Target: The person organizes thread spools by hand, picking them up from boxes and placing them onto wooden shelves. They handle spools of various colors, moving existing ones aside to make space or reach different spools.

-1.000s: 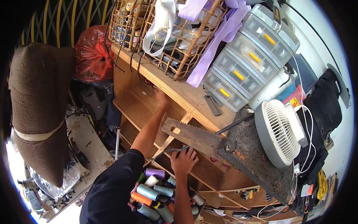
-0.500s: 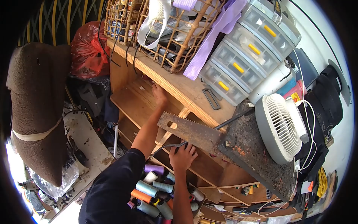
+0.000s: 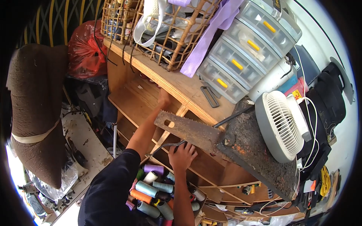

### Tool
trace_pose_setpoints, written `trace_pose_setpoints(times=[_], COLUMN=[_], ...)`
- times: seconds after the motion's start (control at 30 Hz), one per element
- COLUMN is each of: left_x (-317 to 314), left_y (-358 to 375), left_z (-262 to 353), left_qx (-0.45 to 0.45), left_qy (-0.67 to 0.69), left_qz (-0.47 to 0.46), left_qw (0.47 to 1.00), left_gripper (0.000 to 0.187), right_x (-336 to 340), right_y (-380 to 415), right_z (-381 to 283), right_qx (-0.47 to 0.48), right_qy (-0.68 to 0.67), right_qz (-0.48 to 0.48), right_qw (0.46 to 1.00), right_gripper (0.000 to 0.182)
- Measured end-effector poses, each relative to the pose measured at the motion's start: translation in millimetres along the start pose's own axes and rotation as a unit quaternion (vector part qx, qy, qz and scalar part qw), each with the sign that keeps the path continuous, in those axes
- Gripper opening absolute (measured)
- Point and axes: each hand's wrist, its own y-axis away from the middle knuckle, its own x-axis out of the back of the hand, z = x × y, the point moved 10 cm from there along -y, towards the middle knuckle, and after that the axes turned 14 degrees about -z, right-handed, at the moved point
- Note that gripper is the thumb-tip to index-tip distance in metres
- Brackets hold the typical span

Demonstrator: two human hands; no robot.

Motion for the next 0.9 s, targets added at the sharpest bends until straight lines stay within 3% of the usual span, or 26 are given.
trace_pose_setpoints(times=[0.07, 0.13, 0.17, 0.23, 0.3, 0.33, 0.37, 0.47, 0.53, 0.6, 0.63, 0.67, 0.7, 0.73, 0.83, 0.9], left_x=[-5.5, -6.5, -15.1, -29.7, -62.9, -44.2, -25.8, -22.8, -0.1, 43.4, 66.7, 92.2, 117.4, 129.5, 184.3, 209.0], left_y=[-4.4, -6.8, -21.1, -44.9, -52.7, -48.0, -32.9, -30.7, -13.1, 39.2, 73.2, 108.4, 139.7, 169.5, 270.8, 340.2], left_z=[-6.5, -0.2, -21.0, -55.2, -85.9, -55.5, -26.3, -33.7, -15.8, 31.7, 61.7, 94.6, 107.0, 99.1, 102.9, 87.6], left_qx=[-0.001, -0.079, -0.063, -0.042, 0.048, -0.050, -0.165, -0.137, -0.175, -0.125, -0.037, -0.113, -0.026, 0.035, 0.048, 0.081], left_qy=[-0.040, -0.118, 0.018, 0.299, 0.620, 0.273, -0.101, -0.171, -0.029, 0.126, 0.107, 0.153, 0.070, 0.095, 0.128, 0.113], left_qz=[-0.029, -0.038, -0.039, -0.008, -0.013, -0.115, -0.082, -0.174, -0.195, -0.235, -0.286, -0.316, -0.246, -0.303, -0.294, -0.258], left_qw=[0.999, 0.989, 0.997, 0.953, 0.783, 0.954, 0.978, 0.960, 0.965, 0.956, 0.951, 0.930, 0.966, 0.948, 0.946, 0.956], left_gripper=[0.019, 0.017, 0.018, 0.021, 0.025, 0.031, 0.037, 0.045, 0.049, 0.050, 0.049, 0.044, 0.044, 0.044, 0.048, 0.039], right_x=[0.7, -0.6, -0.8, 3.3, 4.0, 3.5, 6.3, 10.0, 15.2, 17.3, 16.8, 16.3, 16.8, 19.0, 24.5, 26.1], right_y=[-0.4, 2.8, 3.7, 0.7, -1.5, 1.1, 1.9, 1.9, 3.2, 1.1, 0.6, -0.5, 0.7, 0.9, 3.3, 2.9], right_z=[-0.9, -0.1, 0.2, -1.6, -2.1, -1.0, -0.2, 0.5, -0.4, 0.4, 1.4, 2.4, 3.0, 3.6, 3.4, 3.9], right_qx=[-0.002, -0.004, -0.006, 0.002, -0.001, -0.004, 0.003, 0.012, 0.006, 0.001, -0.001, -0.002, -0.003, -0.001, 0.000, -0.001], right_qy=[0.001, 0.002, 0.003, 0.002, -0.001, -0.002, -0.019, -0.047, -0.041, -0.046, -0.053, -0.061, -0.054, -0.055, -0.059, -0.056], right_qz=[-0.014, -0.025, -0.026, 0.004, 0.012, 0.011, 0.030, 0.050, 0.044, 0.038, 0.033, 0.030, 0.042, 0.056, 0.080, 0.086], right_qw=[1.000, 1.000, 1.000, 1.000, 1.000, 1.000, 0.999, 0.998, 0.998, 0.998, 0.998, 0.998, 0.998, 0.997, 0.995, 0.995], right_gripper=[0.039, 0.039, 0.039, 0.040, 0.041, 0.041, 0.041, 0.039, 0.038, 0.037, 0.037, 0.036, 0.036, 0.036, 0.034, 0.032])
